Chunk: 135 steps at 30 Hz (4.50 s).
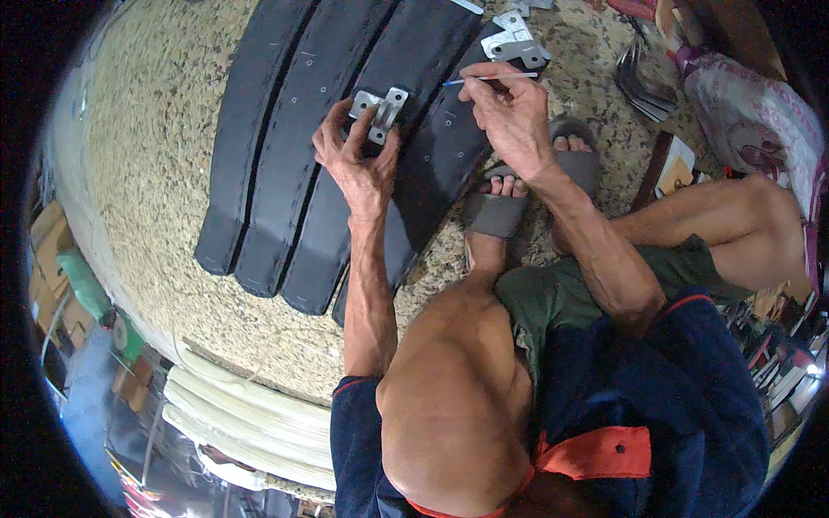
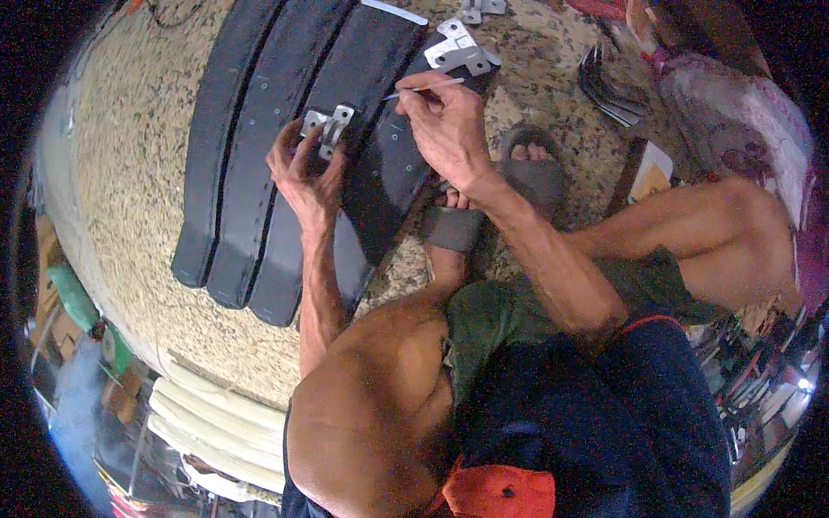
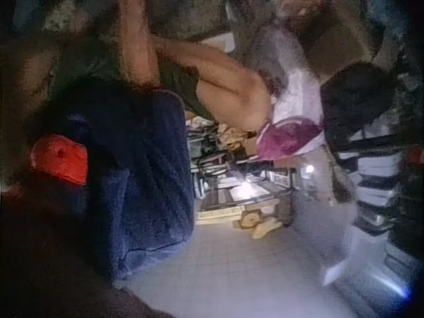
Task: The person retrieves a metal bracket from a cluttered pile, then sits on the floor to attach it to a stack of black pads. They use a pen to mark hole positions on the pads and test-fit a curved metal piece over the bracket.
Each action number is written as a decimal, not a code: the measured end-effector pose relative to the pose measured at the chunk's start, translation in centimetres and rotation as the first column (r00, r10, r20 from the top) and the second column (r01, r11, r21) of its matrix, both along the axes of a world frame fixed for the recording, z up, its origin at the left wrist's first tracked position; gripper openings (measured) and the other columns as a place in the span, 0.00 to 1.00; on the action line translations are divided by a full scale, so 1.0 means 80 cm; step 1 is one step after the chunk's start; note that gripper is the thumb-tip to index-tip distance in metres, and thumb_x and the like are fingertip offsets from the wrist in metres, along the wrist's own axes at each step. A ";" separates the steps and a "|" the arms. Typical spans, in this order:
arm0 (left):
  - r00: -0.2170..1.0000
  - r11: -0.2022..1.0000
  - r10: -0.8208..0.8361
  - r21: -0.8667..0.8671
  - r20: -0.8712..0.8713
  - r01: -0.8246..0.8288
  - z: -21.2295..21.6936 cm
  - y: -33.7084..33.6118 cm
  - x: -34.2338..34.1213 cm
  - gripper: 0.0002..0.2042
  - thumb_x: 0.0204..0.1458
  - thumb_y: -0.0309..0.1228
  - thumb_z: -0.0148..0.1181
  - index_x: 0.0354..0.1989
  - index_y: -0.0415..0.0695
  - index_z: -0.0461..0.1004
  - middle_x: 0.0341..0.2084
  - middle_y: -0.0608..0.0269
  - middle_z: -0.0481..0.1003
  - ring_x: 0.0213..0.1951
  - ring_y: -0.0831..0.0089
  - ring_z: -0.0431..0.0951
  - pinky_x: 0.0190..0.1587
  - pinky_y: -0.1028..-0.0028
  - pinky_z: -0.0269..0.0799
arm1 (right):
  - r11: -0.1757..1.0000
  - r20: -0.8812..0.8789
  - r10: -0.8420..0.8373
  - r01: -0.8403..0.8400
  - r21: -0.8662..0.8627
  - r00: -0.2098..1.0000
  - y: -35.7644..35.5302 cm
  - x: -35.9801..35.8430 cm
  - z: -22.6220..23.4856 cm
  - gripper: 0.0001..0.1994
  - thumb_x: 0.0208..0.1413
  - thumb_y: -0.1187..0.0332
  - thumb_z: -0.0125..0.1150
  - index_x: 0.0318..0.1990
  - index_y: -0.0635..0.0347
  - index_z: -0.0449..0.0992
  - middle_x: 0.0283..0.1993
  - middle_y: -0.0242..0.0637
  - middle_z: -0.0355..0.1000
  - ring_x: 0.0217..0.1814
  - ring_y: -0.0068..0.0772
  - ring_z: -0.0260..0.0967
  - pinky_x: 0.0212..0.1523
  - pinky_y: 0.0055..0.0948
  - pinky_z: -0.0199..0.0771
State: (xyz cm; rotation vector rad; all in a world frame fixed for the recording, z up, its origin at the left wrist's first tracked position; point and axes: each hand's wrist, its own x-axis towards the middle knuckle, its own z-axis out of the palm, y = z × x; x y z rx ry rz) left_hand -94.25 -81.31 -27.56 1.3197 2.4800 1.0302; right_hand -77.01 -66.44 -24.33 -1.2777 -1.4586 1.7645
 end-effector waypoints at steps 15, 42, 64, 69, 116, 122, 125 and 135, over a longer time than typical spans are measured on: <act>0.997 0.998 0.057 0.000 0.043 -0.057 0.004 -0.038 -0.001 0.31 0.42 0.31 0.82 0.59 0.46 0.80 0.64 0.63 0.79 0.68 0.53 0.72 0.72 0.51 0.62 | 0.965 0.036 0.159 -0.163 0.206 0.987 0.002 -0.012 0.009 0.12 0.76 0.69 0.56 0.58 0.65 0.81 0.49 0.37 0.85 0.36 0.19 0.71 0.40 0.22 0.74; 0.992 0.994 0.098 0.041 0.083 -0.102 -0.006 -0.037 0.000 0.16 0.42 0.28 0.79 0.42 0.49 0.84 0.63 0.71 0.80 0.67 0.58 0.72 0.70 0.51 0.57 | 0.744 0.293 0.295 -0.411 0.527 0.909 -0.019 -0.035 -0.032 0.14 0.67 0.79 0.63 0.58 0.59 0.82 0.54 0.32 0.85 0.62 0.35 0.69 0.56 0.33 0.78; 0.982 0.994 0.092 0.050 0.164 -0.101 0.006 -0.043 -0.002 0.21 0.43 0.24 0.72 0.49 0.47 0.79 0.64 0.63 0.79 0.69 0.52 0.72 0.73 0.52 0.58 | 0.855 0.146 0.218 -0.261 0.448 0.965 -0.002 -0.033 -0.023 0.13 0.66 0.79 0.63 0.56 0.62 0.82 0.54 0.40 0.84 0.58 0.40 0.79 0.58 0.36 0.79; 0.981 0.990 0.096 0.090 0.169 -0.113 0.000 -0.047 -0.006 0.21 0.44 0.23 0.69 0.50 0.46 0.77 0.65 0.61 0.78 0.69 0.51 0.71 0.73 0.52 0.58 | 0.888 0.064 0.190 -0.199 0.415 0.980 0.006 -0.037 -0.007 0.12 0.72 0.78 0.58 0.59 0.69 0.78 0.53 0.47 0.85 0.52 0.34 0.82 0.57 0.34 0.81; 0.938 0.944 0.325 0.023 0.121 -0.330 0.003 -0.007 0.019 0.37 0.39 0.44 0.86 0.62 0.51 0.79 0.54 0.72 0.83 0.61 0.61 0.73 0.70 0.54 0.55 | 0.747 0.299 0.299 -0.417 0.518 0.906 -0.035 -0.053 -0.008 0.06 0.66 0.79 0.64 0.48 0.70 0.83 0.44 0.45 0.84 0.37 0.32 0.83 0.41 0.33 0.83; 0.935 0.940 0.332 0.042 0.128 -0.339 0.001 -0.007 0.018 0.38 0.40 0.45 0.86 0.63 0.50 0.78 0.54 0.72 0.84 0.61 0.61 0.72 0.70 0.55 0.55 | 0.623 0.368 0.373 -0.524 0.581 0.852 -0.012 -0.068 0.006 0.06 0.64 0.81 0.64 0.46 0.68 0.83 0.43 0.47 0.82 0.38 0.42 0.83 0.41 0.38 0.81; 0.932 0.938 0.338 0.030 0.127 -0.345 0.000 -0.008 0.020 0.38 0.40 0.45 0.85 0.63 0.49 0.79 0.54 0.73 0.84 0.61 0.61 0.72 0.70 0.55 0.54 | 0.419 0.462 0.423 -0.620 0.663 0.780 -0.003 -0.079 0.017 0.09 0.59 0.82 0.64 0.46 0.66 0.81 0.45 0.48 0.79 0.42 0.53 0.81 0.42 0.45 0.81; 0.937 0.938 0.337 0.050 0.087 -0.342 -0.003 -0.008 0.020 0.40 0.40 0.46 0.85 0.64 0.47 0.76 0.54 0.76 0.85 0.60 0.62 0.72 0.69 0.55 0.54 | 0.402 0.573 0.521 -0.774 0.489 0.632 0.015 -0.104 0.034 0.06 0.62 0.81 0.62 0.43 0.69 0.83 0.41 0.48 0.82 0.40 0.45 0.85 0.43 0.36 0.83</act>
